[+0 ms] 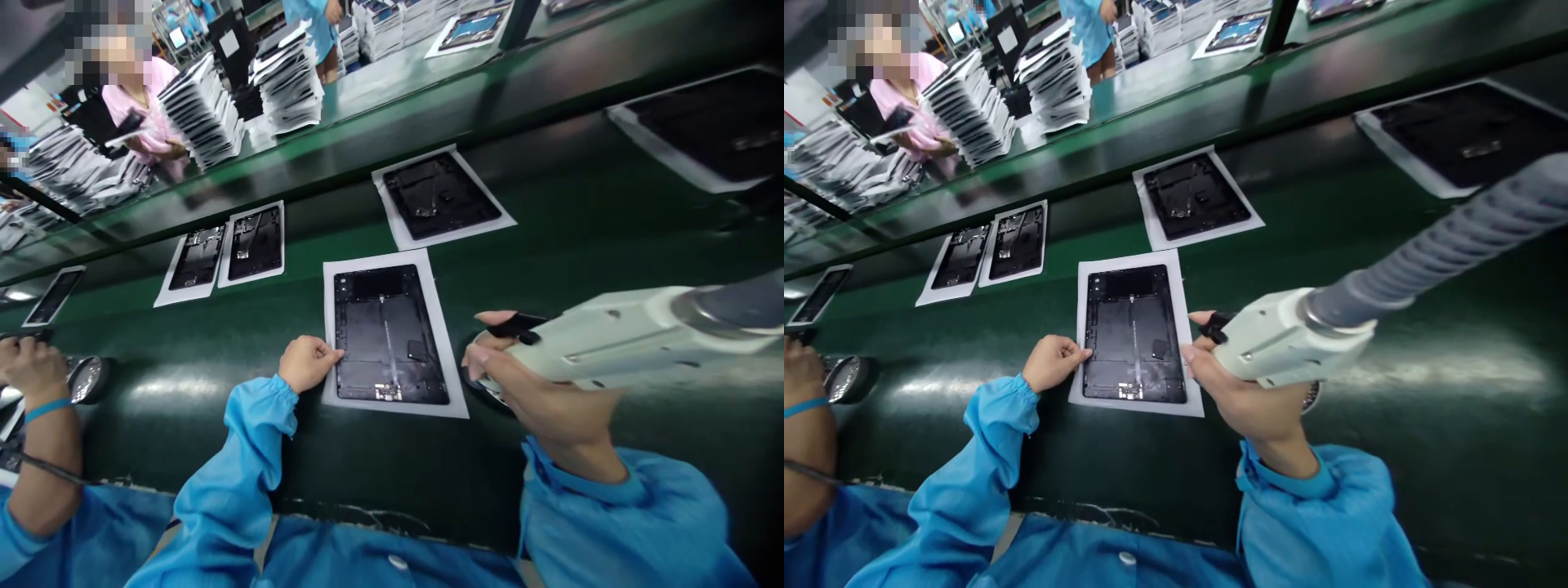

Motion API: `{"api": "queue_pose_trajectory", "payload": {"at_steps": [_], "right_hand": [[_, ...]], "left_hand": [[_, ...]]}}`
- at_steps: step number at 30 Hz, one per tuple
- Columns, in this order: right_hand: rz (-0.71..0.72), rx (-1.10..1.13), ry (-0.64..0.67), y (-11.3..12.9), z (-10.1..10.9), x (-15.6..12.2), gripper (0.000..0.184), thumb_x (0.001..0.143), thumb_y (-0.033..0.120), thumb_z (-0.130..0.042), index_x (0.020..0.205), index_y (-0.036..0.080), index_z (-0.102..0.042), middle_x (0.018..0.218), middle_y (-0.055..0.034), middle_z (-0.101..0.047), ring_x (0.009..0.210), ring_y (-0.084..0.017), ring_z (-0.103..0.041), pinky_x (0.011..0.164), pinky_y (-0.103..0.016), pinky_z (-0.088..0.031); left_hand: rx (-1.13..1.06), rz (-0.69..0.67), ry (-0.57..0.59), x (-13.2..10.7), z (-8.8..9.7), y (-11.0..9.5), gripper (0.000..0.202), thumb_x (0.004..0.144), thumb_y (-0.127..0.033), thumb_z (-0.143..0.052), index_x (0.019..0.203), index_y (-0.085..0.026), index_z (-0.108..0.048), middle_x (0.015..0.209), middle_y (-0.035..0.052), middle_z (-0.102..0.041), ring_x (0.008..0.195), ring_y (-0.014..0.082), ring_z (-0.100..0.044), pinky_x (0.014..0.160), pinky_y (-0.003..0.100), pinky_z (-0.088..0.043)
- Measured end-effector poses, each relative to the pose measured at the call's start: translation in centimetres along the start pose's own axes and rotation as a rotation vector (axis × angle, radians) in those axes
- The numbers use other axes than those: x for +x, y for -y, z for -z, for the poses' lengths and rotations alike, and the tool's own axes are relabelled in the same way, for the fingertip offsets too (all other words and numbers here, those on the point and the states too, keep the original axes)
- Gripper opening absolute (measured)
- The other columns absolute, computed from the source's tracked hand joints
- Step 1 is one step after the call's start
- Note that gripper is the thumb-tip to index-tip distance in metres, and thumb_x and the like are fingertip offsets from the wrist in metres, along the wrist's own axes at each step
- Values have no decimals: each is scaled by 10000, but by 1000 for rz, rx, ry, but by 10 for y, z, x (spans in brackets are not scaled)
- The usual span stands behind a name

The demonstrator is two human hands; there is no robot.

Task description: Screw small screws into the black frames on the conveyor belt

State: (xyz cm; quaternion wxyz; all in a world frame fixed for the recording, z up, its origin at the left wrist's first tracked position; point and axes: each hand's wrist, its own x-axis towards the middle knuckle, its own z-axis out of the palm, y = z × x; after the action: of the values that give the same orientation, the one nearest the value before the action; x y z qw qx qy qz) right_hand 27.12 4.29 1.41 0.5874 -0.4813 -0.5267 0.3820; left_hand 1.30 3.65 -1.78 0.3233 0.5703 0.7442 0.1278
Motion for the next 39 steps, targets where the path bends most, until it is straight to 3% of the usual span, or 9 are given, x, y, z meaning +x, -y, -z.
{"api": "queue_pose_trajectory", "payload": {"at_steps": [4, 9, 12, 18, 22, 25, 29, 33, 39], "right_hand": [[75, -10, 13, 1, 1, -2, 161, 701, 239, -708, 839, 222, -626, 527, 42, -590, 475, -156, -568, 551, -351, -546], [85, -13, 19, -1, -3, -4, 108, 710, 273, -714, 696, 250, -610, 528, 24, -584, 528, -180, -606, 610, -362, -584], [58, 11, 1, -4, -7, -5, 98, 685, 269, -725, 719, 238, -639, 530, 12, -594, 566, -196, -646, 556, -315, -575], [-1, 80, 103, -18, -15, -6, 241, 696, 280, -706, 914, 180, -684, 562, 9, -628, 438, -125, -568, 417, -223, -488], [22, 92, 136, -29, -19, -5, 229, 727, 301, -685, 919, 175, -693, 570, 5, -621, 446, -121, -562, 409, -215, -467], [72, 48, 119, -33, -20, -4, 205, 730, 296, -681, 894, 174, -697, 609, -15, -648, 493, -139, -600, 438, -229, -484], [122, -15, 118, -26, -18, -6, 170, 728, 295, -679, 856, 184, -697, 608, -18, -656, 515, -157, -623, 472, -248, -514], [118, -52, 101, -15, -13, -9, 201, 736, 292, -690, 914, 198, -694, 568, 7, -636, 476, -150, -615, 537, -263, -559], [132, -119, 155, -10, -4, -7, 206, 750, 340, -710, 919, 226, -682, 591, 9, -655, 527, -166, -656, 548, -249, -592]], "left_hand": [[-368, -104, -183, 3, -6, 10, 300, 642, -389, -687, 493, -186, -524, 446, -42, -480, 433, 89, -415, 431, 212, -274], [-522, -166, -496, 24, 16, 17, 283, 633, -369, -630, 551, -195, -423, 528, -46, -496, 496, 78, -452, 498, 195, -358], [-541, -177, -612, 55, 37, 15, 234, 613, -320, -633, 630, -201, -432, 529, -67, -478, 479, 70, -444, 492, 184, -353], [-454, -155, -749, 143, 80, -1, 138, 674, -211, -590, 715, -191, -460, 514, -88, -448, 438, 56, -423, 467, 168, -344], [-292, -147, -739, 185, 98, -9, 183, 752, -221, -552, 913, -134, -568, 641, -11, -602, 567, 106, -583, 581, 219, -478], [-102, -154, -676, 192, 107, -2, 330, 779, -267, -584, 1065, -105, -605, 820, 75, -691, 775, 178, -668, 747, 301, -532], [228, -148, -552, 175, 122, 29, 322, 708, -258, -676, 1013, -159, -692, 914, 92, -715, 965, 264, -653, 919, 378, -490], [548, -87, -442, 150, 146, 67, 323, 639, -119, -644, 946, -177, -727, 1008, 112, -703, 1053, 322, -614, 946, 408, -461], [856, -30, -331, 138, 172, 100, 450, 722, -78, -543, 1145, -183, -655, 1153, 137, -642, 1118, 295, -568, 943, 391, -443]]}}
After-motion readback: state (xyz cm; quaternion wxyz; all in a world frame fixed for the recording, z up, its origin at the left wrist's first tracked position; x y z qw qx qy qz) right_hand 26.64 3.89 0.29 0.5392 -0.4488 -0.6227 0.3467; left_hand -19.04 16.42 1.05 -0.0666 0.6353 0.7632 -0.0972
